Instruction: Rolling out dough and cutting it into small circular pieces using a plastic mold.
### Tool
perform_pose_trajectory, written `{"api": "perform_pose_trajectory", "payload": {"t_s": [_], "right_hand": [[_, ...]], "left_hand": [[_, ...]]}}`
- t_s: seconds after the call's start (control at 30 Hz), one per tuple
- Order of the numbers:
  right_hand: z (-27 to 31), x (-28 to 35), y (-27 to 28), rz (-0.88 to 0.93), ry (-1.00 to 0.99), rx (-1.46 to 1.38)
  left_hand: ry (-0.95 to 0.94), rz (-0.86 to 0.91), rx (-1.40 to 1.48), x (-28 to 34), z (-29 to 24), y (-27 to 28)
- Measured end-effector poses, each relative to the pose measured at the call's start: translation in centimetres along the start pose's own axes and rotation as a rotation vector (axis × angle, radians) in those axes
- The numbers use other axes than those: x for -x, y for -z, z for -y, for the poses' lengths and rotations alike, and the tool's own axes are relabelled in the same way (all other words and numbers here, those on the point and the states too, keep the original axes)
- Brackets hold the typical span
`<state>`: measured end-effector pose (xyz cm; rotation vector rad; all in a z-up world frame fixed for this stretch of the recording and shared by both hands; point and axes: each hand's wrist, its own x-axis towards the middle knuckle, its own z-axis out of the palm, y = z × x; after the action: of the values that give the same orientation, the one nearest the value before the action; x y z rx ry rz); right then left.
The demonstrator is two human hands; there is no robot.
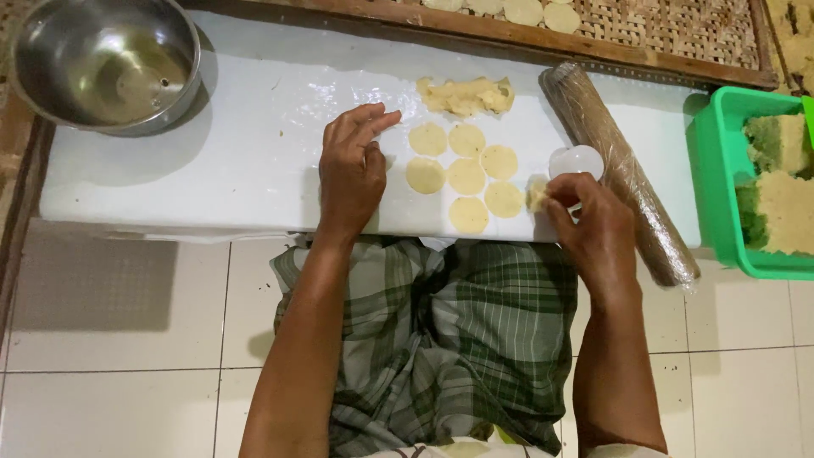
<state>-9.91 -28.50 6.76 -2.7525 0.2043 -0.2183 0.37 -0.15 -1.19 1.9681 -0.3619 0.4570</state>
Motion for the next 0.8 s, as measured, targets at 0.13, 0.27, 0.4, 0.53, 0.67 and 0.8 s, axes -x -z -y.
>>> {"api": "perform_pose_trajectory", "payload": {"t_s": [0.13,0.27,0.4,0.53,0.67,0.8], "right_hand": [[-1.0,0.3,-1.4,-0.034,0.096,0.063],[-2.0,0.7,-0.4,-0.007,0.16,0.139],[-3.9,0.9,1.8,0.099,-0.025,0.038],[-3.0,0.9,3.5,0.006,-0.122,-0.017],[-1.1,-1.0,3.5,-0.124,0.074,-0.093],[0.5,-5.3,1.7,-0.177,0.334,-0.142]], "left_hand": [[0.023,0.011,0.037,0.0,-0.6,0.4],[-0.011,-0.006,0.009,-0.1,-0.4,0.3],[-0.037,-0.033,0.01,0.1,0.2,-0.1],[-0.025,-0.017,0.018,0.1,-0.2,0.2],[-0.031,-0.023,0.019,0.1,-0.2,0.2],[-0.01,-0.024,0.028,0.0,-0.2,0.2]]}}
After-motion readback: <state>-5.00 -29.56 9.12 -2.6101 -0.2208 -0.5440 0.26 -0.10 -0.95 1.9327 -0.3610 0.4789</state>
